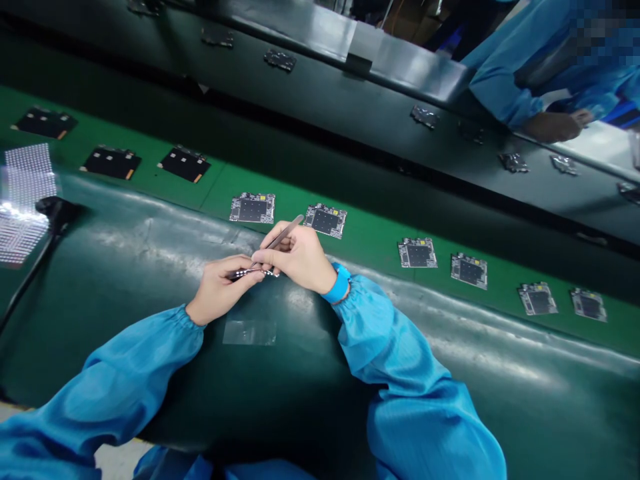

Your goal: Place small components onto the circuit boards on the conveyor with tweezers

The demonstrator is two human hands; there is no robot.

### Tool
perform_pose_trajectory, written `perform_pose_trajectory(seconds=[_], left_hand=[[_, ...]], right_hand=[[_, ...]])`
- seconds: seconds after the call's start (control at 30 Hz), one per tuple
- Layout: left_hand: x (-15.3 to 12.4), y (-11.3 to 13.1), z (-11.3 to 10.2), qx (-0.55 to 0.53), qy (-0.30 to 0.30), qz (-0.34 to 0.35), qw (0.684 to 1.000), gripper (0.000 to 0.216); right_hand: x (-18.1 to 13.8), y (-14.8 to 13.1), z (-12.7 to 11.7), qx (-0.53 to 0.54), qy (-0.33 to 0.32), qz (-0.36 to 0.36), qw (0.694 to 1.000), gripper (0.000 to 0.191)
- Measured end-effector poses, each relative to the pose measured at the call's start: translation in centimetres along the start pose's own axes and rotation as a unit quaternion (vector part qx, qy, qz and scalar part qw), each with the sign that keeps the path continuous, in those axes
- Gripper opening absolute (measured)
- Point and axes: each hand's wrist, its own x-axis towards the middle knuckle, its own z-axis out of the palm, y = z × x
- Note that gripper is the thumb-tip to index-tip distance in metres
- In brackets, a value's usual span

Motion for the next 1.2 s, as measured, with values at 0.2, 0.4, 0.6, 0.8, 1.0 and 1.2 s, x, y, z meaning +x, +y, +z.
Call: perform_pose_trajectory(seconds=[0.2, 0.4, 0.6, 0.8, 1.0, 1.2], left_hand=[[0.2, 0.5, 0.0, 0.005, 0.001, -0.006, 1.0, 0.009], [0.2, 0.5, 0.0, -0.003, 0.002, -0.009, 1.0, 0.008], [0.1, 0.2, 0.0, 0.002, -0.004, -0.015, 1.0, 0.006], [0.2, 0.5, 0.1, -0.001, -0.001, -0.012, 1.0, 0.006], [0.1, 0.5, 0.1, 0.001, 0.002, -0.013, 1.0, 0.007], [0.1, 0.6, 0.1, 0.001, 0.004, -0.011, 1.0, 0.008]], right_hand=[[4.0, -0.1, -0.8, -0.014, 0.079, -0.059, 0.995, 0.039], [11.6, 2.2, -1.5, -0.067, 0.142, -0.065, 0.986, 0.026], [14.1, 3.6, -1.4, -0.097, 0.159, -0.015, 0.982, 0.021], [14.1, 4.2, -2.0, -0.098, 0.165, -0.008, 0.981, 0.022], [13.3, 3.8, -2.3, -0.107, 0.171, -0.004, 0.979, 0.025], [12.5, 3.8, -2.7, -0.125, 0.173, -0.029, 0.977, 0.023]])
